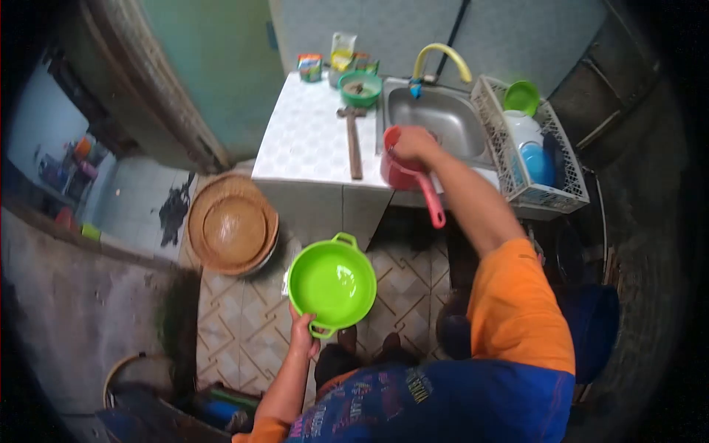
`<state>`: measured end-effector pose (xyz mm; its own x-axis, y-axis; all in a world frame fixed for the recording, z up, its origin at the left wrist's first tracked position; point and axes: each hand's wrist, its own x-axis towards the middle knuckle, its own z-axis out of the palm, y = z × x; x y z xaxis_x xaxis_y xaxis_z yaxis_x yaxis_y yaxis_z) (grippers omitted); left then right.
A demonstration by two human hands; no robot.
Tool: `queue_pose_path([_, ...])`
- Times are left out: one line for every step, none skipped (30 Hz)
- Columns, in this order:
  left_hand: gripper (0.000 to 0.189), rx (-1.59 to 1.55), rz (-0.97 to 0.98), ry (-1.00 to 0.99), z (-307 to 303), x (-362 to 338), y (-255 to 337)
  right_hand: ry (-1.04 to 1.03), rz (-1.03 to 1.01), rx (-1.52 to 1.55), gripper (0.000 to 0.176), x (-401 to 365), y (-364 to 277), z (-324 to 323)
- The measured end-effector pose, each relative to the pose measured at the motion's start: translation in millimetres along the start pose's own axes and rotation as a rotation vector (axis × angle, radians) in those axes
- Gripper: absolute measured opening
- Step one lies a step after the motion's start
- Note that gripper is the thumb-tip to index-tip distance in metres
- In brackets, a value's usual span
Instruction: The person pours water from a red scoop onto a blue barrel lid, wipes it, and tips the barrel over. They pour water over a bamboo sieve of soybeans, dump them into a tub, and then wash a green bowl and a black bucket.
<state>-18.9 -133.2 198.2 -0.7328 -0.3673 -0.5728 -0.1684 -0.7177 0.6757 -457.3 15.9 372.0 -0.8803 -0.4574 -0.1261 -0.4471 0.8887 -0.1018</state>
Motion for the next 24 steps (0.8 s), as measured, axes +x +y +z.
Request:
queue_pose_path([0.061,0.014,-0.005,-0.091,-4,1,2,0.02,0.028,0.059,0.034,-10,1,-13])
queue_pose_path([0.072,0.053,0.081,-0.063,5,-1,3,0.154,0.083,0.188,0.04,-23,9,-19])
queue_pose_path([0.082,0.094,0.17,-0.043,19,-1,3,0.198,0.091,0.248,0.04,-49,6,-40])
queue_pose_path([0.095,0.229,0.255,-0.042,25,0,3,0.294,0.055,0.341,0.04,-74,4,-55])
queue_pose_path([0.098,0.752,0.451,0.087,19,11,-8,0.396,0.023,0.433,0.041,-97,6,-62])
queue_pose_path([0.1,0.95,0.536,0.124,43,-2,5,0.403,0.03,0.435,0.041,-116,11,-64])
queue_pose_path([0.1,1.05,0.652,0.117,56,0,4,0.581,-0.085,0.479,0.038,-136,17,-63])
queue_pose_path([0.1,1.148,0.767,0.106,65,0,1,0.757,-0.2,0.516,0.036,-159,23,-61])
queue_pose_path([0.1,1.154,0.768,0.085,68,4,-3,0.769,-0.189,0.557,0.036,-184,26,-61])
queue_pose_path([0.1,1.312,0.895,0.043,67,12,-8,0.784,-0.181,0.597,0.036,-209,28,-58])
queue_pose_path([0.1,1.468,1.024,-0.001,70,19,-13,0.801,-0.183,0.569,0.037,-233,29,-51])
queue_pose_path([0.1,1.474,1.029,-0.021,78,22,-17,0.817,-0.184,0.543,0.038,-257,29,-42])
queue_pose_path([0.099,1.419,0.926,0.021,86,24,-20,0.773,-0.175,0.582,0.039,-279,29,-30])
queue_pose_path([0.097,1.363,0.823,0.064,93,27,-24,0.729,-0.167,0.622,0.04,-299,29,-16])
queue_pose_path([0.095,1.251,0.737,0.082,94,35,-31,0.671,-0.134,0.713,0.042,-314,33,8])
queue_pose_path([0.092,1.11,0.655,0.107,99,39,-38,0.613,-0.105,0.804,0.044,-324,38,35])
queue_pose_path([0.091,0.835,0.516,0.025,88,59,-61,0.504,0.015,0.877,0.048,-336,39,54])
queue_pose_path([0.089,0.563,0.368,-0.054,77,73,-82,0.391,0.135,0.949,0.052,-345,40,73])
queue_pose_path([0.089,0.573,0.367,-0.073,83,65,-89,0.319,0.188,1.008,0.055,-346,44,99])
queue_pose_path([0.086,0.427,0.22,-0.183,95,51,-96,0.248,0.243,1.067,0.057,-345,49,123])
queue_pose_path([0.084,0.281,0.068,-0.29,111,32,-100,0.208,0.239,1.074,0.057,-343,50,136])
queue_pose_path([0.083,0.207,-0.004,-0.26,139,1,-97,0.167,0.232,1.079,0.058,-341,49,145])
queue_pose_path([0.084,0.156,-0.035,-0.288,151,-11,-104,0.138,0.233,1.073,0.053,-342,42,152])
queue_pose_path([0.084,0.105,-0.065,-0.314,161,-21,-109,0.108,0.232,1.067,0.048,-345,36,160])
